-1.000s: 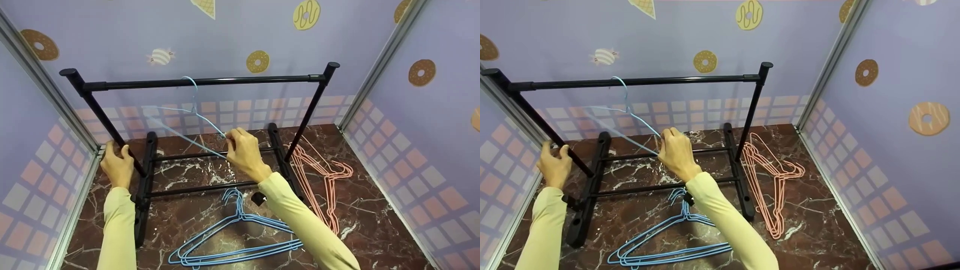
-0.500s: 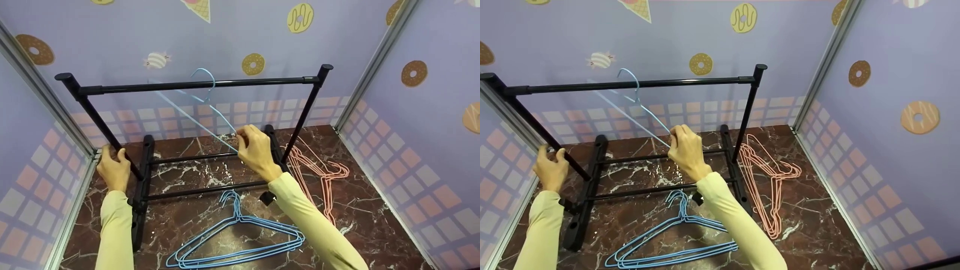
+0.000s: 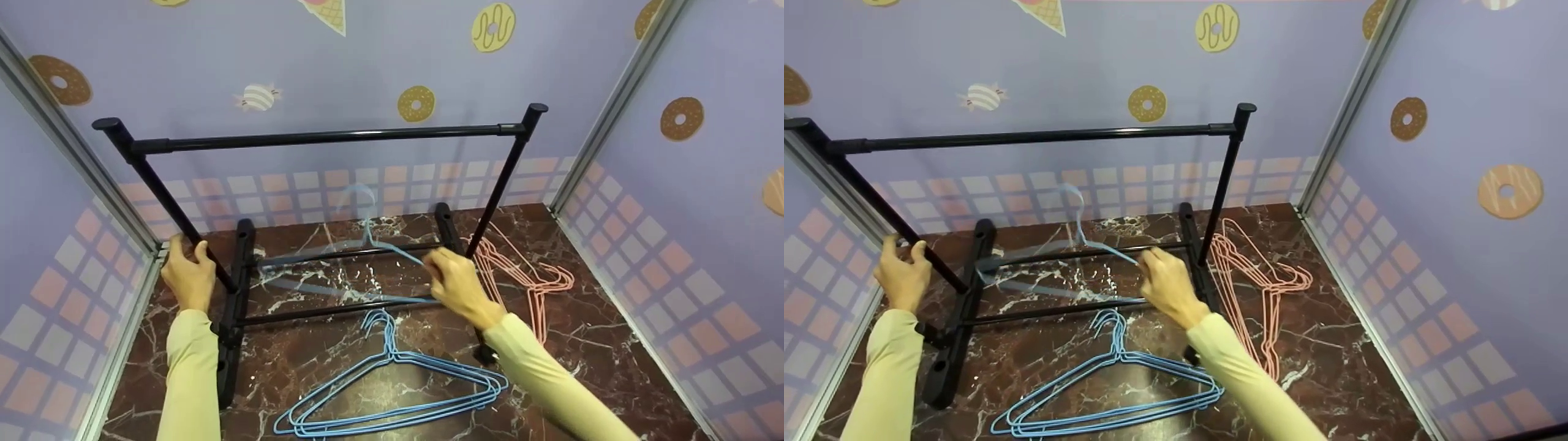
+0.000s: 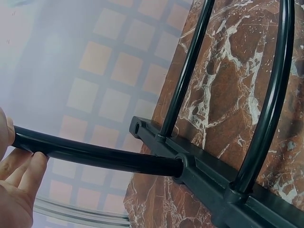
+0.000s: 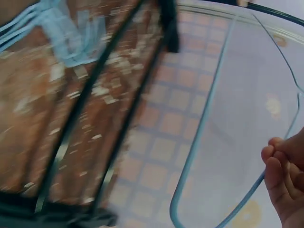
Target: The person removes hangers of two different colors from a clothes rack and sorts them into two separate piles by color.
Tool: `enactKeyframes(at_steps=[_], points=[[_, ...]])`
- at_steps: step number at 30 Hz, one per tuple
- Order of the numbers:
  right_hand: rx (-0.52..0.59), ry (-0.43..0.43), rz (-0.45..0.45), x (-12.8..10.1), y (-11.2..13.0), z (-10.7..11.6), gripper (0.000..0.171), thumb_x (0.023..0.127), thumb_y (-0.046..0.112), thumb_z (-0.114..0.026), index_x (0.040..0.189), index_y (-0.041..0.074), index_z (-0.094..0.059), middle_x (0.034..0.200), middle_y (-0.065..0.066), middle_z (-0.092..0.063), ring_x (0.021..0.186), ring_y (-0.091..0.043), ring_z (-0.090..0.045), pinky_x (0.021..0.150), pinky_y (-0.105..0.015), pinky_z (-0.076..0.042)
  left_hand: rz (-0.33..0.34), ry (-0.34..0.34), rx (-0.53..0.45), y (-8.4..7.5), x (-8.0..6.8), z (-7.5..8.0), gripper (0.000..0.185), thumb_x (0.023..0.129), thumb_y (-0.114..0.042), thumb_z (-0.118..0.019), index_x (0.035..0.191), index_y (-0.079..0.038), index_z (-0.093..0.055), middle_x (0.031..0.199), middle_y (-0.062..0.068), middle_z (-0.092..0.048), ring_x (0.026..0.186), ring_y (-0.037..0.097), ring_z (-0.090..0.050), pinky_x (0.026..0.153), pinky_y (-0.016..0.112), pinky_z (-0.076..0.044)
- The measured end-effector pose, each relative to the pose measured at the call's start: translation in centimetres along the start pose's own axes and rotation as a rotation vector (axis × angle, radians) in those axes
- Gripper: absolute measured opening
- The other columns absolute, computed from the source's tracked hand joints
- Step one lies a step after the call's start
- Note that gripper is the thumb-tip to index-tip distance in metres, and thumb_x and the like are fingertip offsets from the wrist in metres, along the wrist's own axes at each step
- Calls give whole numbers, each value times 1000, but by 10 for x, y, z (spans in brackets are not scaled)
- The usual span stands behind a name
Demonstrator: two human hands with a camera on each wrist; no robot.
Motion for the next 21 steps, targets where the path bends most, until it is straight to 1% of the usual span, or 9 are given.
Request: enactKeyframes(at_steps=[2, 3, 7, 9, 10, 13, 16, 17, 21], points=[[7, 76, -18, -17, -10, 0, 30, 62, -14, -52, 83, 2, -66, 74, -8, -63, 63, -22, -61, 61, -37, -57, -2, 6, 0, -1, 0, -2, 30, 99, -19, -63, 125, -4, -61, 113, 27, -70, 112, 53, -61, 99, 59, -44], [23, 117, -35, -26, -15, 0, 31, 61, -15, -52, 83, 2, -67, 75, -9, -65, 64, -22, -62, 62, -37, -57, -1, 6, -2, -1, -1, -2, 30, 98, -19, -64, 125, -4, -61, 113, 27, -70, 113, 53, -61, 99, 59, -44], [98, 299, -129, -62, -32, -1, 30, 68, -16, -55, 88, 0, -71, 82, -13, -72, 70, -24, -68, 66, -34, -59, -4, 6, -2, -2, -2, -4, 29, 98, -18, -64, 124, -4, -62, 112, 27, -70, 112, 54, -61, 99, 59, -44], [168, 403, -197, -81, -37, -4, 29, 73, -16, -57, 92, -2, -73, 86, -15, -74, 66, -18, -66, 61, -27, -56, -6, 7, -1, -2, -2, -4, 28, 98, -17, -64, 123, -4, -62, 111, 26, -70, 111, 53, -61, 99, 59, -43], [196, 449, -228, -90, -38, -6, 29, 74, -16, -57, 94, -2, -73, 87, -16, -75, 66, -18, -66, 61, -25, -55, -8, 6, 0, -2, -2, -4, 29, 98, -17, -64, 123, -4, -62, 111, 26, -70, 111, 53, -61, 99, 59, -43], [285, 565, -315, -116, -38, -13, 24, 79, -13, -58, 95, -3, -73, 86, -18, -75, 60, -6, -58, 53, -18, -49, -9, 2, 1, -3, -1, -4, 28, 98, -18, -64, 123, -4, -62, 111, 26, -70, 112, 54, -61, 99, 59, -43], [302, 599, -334, -135, -35, -22, 16, 82, -9, -62, 88, -1, -74, 78, -12, -74, 58, -1, -53, 53, -17, -46, -11, -6, 1, -3, 0, -4, 28, 98, -17, -64, 122, -4, -62, 112, 27, -70, 113, 54, -60, 99, 59, -43], [301, 600, -332, -140, -34, -24, 13, 82, -7, -63, 86, -1, -74, 74, -9, -73, 57, 3, -48, 51, -17, -43, -12, -7, -1, -2, 0, -3, 27, 98, -17, -64, 121, -4, -62, 111, 26, -71, 112, 54, -61, 99, 59, -43], [268, 573, -304, -149, -31, -33, 9, 81, -3, -67, 77, 3, -73, 65, 1, -67, 56, 4, -45, 53, -17, -40, -17, -5, -10, -2, -1, -2, 26, 99, -18, -63, 120, -3, -62, 110, 24, -71, 109, 52, -62, 99, 58, -44]])
Point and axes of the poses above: each hand's wrist, its own x-axis towards the middle knuckle, its own z-axis out of the back of the hand, y = z × x, the point moved 4 cm from there along x, towards the middle knuckle
